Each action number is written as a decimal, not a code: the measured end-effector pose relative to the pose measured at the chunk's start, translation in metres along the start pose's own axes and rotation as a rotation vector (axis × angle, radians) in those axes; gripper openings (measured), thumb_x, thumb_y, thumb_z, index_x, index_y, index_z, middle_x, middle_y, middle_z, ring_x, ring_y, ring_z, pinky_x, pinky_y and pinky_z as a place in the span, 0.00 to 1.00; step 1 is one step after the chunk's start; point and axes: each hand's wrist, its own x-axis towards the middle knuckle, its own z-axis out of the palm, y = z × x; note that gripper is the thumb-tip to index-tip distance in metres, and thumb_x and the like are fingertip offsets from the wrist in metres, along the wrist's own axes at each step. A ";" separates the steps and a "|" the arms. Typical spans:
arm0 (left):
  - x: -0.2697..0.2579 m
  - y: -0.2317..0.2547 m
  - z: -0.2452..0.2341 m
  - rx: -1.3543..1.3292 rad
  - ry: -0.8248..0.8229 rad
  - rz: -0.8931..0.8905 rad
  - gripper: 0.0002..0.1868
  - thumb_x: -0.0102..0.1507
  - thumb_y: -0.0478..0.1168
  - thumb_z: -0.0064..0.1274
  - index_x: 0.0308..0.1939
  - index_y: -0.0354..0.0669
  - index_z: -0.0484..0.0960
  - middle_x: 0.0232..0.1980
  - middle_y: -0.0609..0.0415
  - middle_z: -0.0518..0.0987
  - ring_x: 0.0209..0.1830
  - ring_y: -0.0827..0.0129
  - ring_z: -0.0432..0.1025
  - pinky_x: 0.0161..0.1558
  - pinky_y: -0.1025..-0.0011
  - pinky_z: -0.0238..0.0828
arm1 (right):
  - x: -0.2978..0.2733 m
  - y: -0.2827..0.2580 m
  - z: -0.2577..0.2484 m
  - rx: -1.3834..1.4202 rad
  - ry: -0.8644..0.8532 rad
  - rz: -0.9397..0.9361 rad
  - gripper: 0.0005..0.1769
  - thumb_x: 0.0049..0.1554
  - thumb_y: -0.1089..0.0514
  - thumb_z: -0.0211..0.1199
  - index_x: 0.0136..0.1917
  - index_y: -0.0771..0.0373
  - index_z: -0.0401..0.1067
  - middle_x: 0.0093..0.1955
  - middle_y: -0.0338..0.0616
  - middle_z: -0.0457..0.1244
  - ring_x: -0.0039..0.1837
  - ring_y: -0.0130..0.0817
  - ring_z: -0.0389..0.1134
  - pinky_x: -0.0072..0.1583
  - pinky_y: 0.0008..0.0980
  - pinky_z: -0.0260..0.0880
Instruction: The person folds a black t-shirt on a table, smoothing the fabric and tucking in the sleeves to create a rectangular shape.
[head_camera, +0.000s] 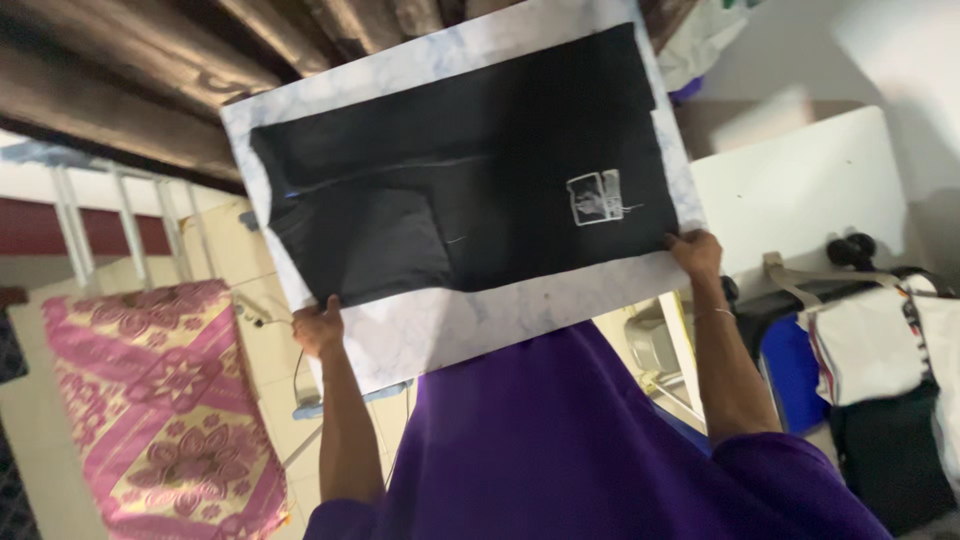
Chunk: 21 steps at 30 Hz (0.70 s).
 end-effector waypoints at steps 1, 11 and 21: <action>0.000 0.000 0.001 -0.023 0.001 0.042 0.30 0.54 0.59 0.72 0.47 0.40 0.82 0.51 0.41 0.81 0.53 0.47 0.76 0.54 0.52 0.73 | -0.001 0.001 -0.004 0.022 0.007 0.006 0.25 0.52 0.44 0.77 0.46 0.69 0.80 0.44 0.60 0.71 0.48 0.48 0.74 0.54 0.42 0.72; -0.001 -0.005 -0.001 -0.423 -0.098 -0.118 0.22 0.57 0.41 0.66 0.48 0.37 0.74 0.37 0.41 0.87 0.38 0.61 0.82 0.51 0.70 0.75 | -0.014 -0.010 -0.016 0.813 -0.188 -0.020 0.20 0.62 0.71 0.62 0.60 0.72 0.54 0.52 0.61 0.67 0.43 0.42 0.73 0.42 0.33 0.80; -0.036 -0.022 -0.006 -0.732 0.062 0.283 0.16 0.60 0.29 0.59 0.47 0.44 0.72 0.39 0.50 0.76 0.34 0.66 0.73 0.35 0.65 0.70 | -0.012 0.011 -0.025 0.658 -0.221 -0.354 0.14 0.67 0.69 0.55 0.64 0.59 0.68 0.45 0.43 0.63 0.43 0.25 0.63 0.43 0.27 0.69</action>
